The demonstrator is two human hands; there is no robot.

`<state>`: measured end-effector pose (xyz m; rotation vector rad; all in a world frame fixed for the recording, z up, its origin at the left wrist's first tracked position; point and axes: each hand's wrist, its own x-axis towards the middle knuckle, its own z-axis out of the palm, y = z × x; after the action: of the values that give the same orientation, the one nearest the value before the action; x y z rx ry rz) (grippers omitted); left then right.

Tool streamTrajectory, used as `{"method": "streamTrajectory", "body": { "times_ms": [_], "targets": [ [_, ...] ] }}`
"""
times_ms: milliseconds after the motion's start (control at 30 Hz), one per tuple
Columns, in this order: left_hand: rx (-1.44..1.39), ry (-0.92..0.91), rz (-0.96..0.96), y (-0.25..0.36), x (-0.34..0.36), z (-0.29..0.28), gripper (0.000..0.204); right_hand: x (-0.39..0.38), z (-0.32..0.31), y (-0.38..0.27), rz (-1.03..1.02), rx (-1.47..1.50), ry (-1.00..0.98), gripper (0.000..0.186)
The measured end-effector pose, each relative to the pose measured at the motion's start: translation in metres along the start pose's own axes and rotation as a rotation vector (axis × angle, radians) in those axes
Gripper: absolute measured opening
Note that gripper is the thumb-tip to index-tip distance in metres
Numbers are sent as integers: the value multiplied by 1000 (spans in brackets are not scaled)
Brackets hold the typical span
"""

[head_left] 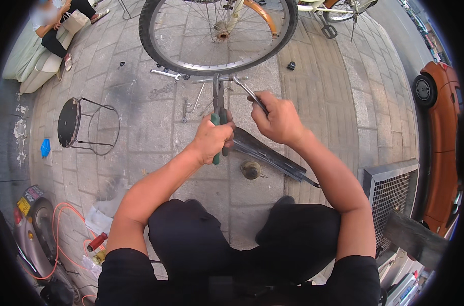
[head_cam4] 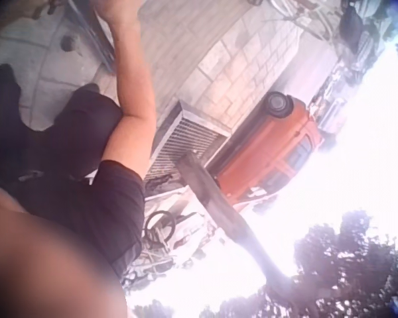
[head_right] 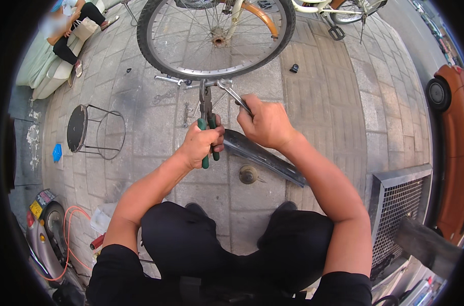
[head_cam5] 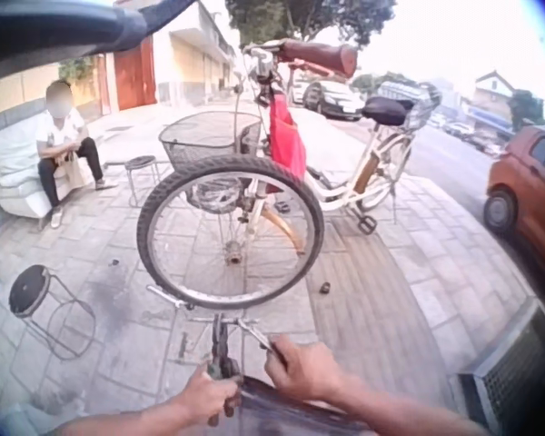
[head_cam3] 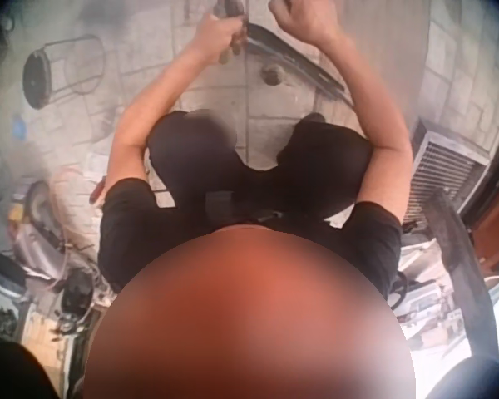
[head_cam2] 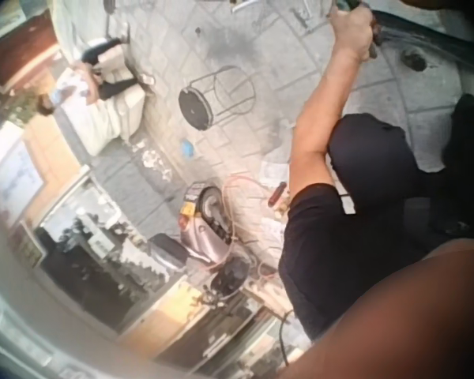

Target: The person uses pliers and a hammer to bend and shape a metal rod, then uses a wrench to tighten a bolt on a bicycle wheel. The person works on the ground in an outdoor area with several bicycles nearby.

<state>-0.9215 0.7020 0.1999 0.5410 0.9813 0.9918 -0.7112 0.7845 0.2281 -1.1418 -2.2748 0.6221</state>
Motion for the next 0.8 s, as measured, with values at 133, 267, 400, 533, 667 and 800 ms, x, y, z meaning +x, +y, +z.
{"method": "streamTrajectory", "body": {
  "times_ms": [133, 267, 400, 533, 667, 800],
  "targets": [
    [49, -54, 47, -3, -3, 3, 17, 0, 2, -8, 382, 496, -322, 29],
    [-6, -90, 47, -3, -5, 10, 16, -9, 9, -10, 254, 503, -202, 28],
    [-65, -187, -50, 2, -14, 18, 20, -13, 9, 5, 76, 318, 8, 18],
    [-58, -244, -132, 8, -23, 25, 27, -8, 2, 32, -152, 67, 135, 21],
    [47, -247, -179, 7, -28, 31, 28, 4, -12, 58, -346, -73, 204, 30],
    [96, -251, -179, 3, -28, 30, 25, 13, -23, 73, -447, -192, 183, 37]
  ]
}}
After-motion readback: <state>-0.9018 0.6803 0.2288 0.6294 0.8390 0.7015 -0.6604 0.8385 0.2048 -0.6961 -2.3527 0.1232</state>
